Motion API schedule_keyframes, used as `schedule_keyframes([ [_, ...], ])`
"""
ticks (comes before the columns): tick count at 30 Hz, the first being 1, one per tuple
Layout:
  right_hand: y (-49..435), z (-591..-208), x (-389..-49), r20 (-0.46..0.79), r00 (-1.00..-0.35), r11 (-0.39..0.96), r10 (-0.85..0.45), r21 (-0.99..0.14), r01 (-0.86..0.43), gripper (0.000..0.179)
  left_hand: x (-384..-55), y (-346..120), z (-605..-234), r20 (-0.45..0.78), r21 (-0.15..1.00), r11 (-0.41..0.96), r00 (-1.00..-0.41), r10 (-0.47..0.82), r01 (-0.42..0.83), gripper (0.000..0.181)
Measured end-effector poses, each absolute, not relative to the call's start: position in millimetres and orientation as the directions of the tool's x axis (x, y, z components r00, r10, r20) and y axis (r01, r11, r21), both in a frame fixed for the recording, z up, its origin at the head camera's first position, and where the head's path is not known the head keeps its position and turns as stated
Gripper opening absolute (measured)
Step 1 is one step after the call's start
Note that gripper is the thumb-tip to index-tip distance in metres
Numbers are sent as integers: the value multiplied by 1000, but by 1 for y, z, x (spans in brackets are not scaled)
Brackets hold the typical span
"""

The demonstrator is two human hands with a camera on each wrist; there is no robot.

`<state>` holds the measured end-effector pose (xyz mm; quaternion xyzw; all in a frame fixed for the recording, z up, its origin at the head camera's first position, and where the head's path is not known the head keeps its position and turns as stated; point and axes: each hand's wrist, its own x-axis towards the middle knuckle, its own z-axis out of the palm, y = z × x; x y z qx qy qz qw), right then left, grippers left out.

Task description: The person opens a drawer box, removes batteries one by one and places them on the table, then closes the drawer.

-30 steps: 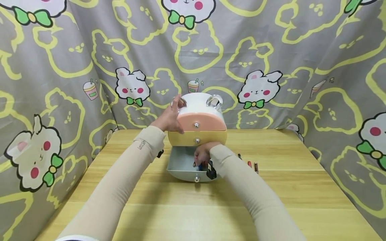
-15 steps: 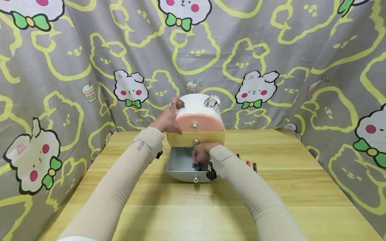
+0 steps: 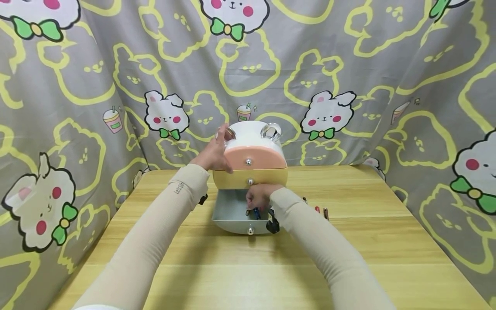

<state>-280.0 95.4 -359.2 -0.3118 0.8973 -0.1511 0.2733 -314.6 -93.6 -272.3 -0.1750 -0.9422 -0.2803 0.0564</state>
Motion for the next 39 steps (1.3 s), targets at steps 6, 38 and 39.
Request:
schedule_keyframes([
  [6,99,-358,-279,-359,-667,746,-653,-460,-482,31,-311,-93,-271,195,509,789,-939,283,344,151],
  [38,108,-345,-267,-362,-691,776,-625,-385,-500,17,-314,-93,-271,194,529,776,-939,285,345,152],
  [39,110,-345,-267,-355,-693,773,-628,-386,-503,18,-314,-93,-271,199,529,773,-937,288,350,152],
])
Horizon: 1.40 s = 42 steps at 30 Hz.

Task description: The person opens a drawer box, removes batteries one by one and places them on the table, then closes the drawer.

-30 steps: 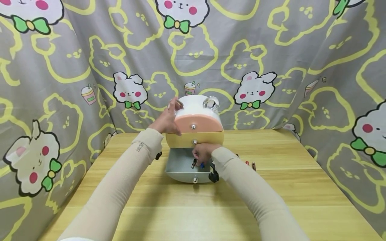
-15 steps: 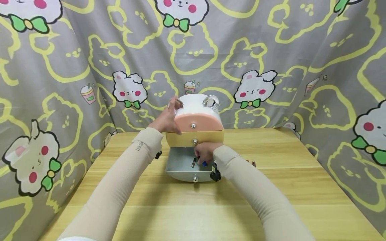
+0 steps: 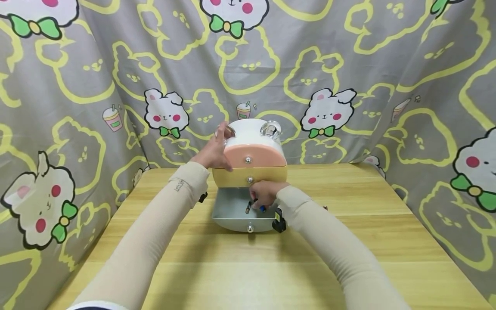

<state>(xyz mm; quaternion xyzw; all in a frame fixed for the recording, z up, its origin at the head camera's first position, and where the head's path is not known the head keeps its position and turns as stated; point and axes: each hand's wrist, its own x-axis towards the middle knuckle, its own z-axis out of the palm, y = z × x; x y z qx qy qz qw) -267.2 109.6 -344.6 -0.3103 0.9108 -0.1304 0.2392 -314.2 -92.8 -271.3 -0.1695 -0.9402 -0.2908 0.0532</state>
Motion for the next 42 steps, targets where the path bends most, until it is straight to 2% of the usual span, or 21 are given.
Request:
schedule_keyframes([
  [16,135,-338,-268,-254,-678,720,-689,-339,-605,20,-315,-92,-271,213,532,767,-934,287,357,153],
  [30,149,-340,-266,-268,-728,729,-631,-526,-438,21,-316,-93,-273,208,528,774,-936,283,351,153],
  [42,160,-335,-267,-269,-740,735,-617,-533,-419,20,-315,-92,-272,201,523,781,-940,276,342,151],
])
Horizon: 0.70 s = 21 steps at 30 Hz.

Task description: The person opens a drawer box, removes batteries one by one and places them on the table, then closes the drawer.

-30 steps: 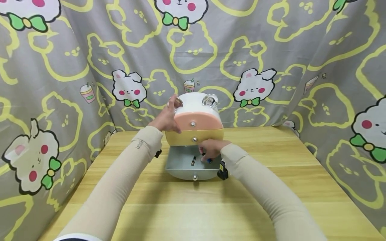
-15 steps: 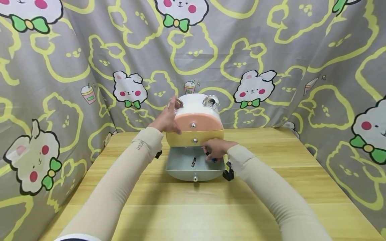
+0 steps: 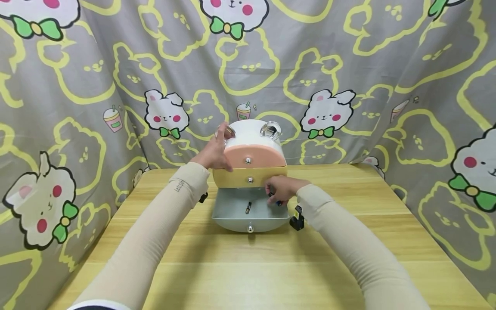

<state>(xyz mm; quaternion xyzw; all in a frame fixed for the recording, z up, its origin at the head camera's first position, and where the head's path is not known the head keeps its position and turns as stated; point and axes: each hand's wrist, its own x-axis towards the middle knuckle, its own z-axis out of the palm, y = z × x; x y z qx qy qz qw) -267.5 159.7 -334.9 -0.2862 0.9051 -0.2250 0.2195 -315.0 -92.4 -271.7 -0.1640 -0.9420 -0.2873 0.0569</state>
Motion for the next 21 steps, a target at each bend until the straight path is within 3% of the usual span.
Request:
schedule_keyframes([
  [9,168,-331,-267,-244,-746,717,-620,-562,-412,18,-314,-92,-269,198,514,786,-939,280,343,153],
  [21,180,-329,-269,-254,-759,747,-600,-519,-417,14,-314,-92,-271,208,513,781,-934,291,357,152],
])
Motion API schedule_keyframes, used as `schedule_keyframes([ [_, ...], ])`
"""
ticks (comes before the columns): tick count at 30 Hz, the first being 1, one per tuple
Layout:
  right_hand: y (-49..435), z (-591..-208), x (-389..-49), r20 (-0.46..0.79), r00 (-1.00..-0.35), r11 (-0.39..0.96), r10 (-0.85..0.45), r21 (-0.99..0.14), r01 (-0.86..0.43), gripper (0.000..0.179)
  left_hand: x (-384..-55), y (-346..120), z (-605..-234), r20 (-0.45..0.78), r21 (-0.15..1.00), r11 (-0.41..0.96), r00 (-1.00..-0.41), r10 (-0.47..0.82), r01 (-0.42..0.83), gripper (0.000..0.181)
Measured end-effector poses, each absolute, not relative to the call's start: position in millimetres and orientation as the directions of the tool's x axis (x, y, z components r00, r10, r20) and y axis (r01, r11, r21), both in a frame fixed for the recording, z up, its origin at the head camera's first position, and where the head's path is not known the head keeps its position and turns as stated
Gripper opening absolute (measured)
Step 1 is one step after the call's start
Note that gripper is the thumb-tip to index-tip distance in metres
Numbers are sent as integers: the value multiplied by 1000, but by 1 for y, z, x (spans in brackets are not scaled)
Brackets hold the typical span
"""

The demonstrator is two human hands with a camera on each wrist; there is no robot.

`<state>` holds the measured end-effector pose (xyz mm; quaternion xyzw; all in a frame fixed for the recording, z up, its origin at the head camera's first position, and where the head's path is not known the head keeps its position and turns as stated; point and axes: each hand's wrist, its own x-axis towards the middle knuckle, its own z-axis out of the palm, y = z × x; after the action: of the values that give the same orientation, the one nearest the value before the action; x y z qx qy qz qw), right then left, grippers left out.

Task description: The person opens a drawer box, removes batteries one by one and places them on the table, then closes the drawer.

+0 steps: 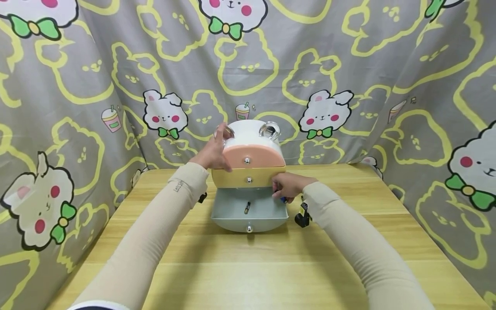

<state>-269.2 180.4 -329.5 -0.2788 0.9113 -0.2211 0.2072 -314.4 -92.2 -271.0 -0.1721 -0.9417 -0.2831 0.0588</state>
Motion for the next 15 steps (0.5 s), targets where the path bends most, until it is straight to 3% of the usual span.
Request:
schedule_keyframes([
  [15,192,-328,-267,-275,-783,770,-559,-523,-366,18,-312,-93,-271,187,529,782,-944,273,331,152],
])
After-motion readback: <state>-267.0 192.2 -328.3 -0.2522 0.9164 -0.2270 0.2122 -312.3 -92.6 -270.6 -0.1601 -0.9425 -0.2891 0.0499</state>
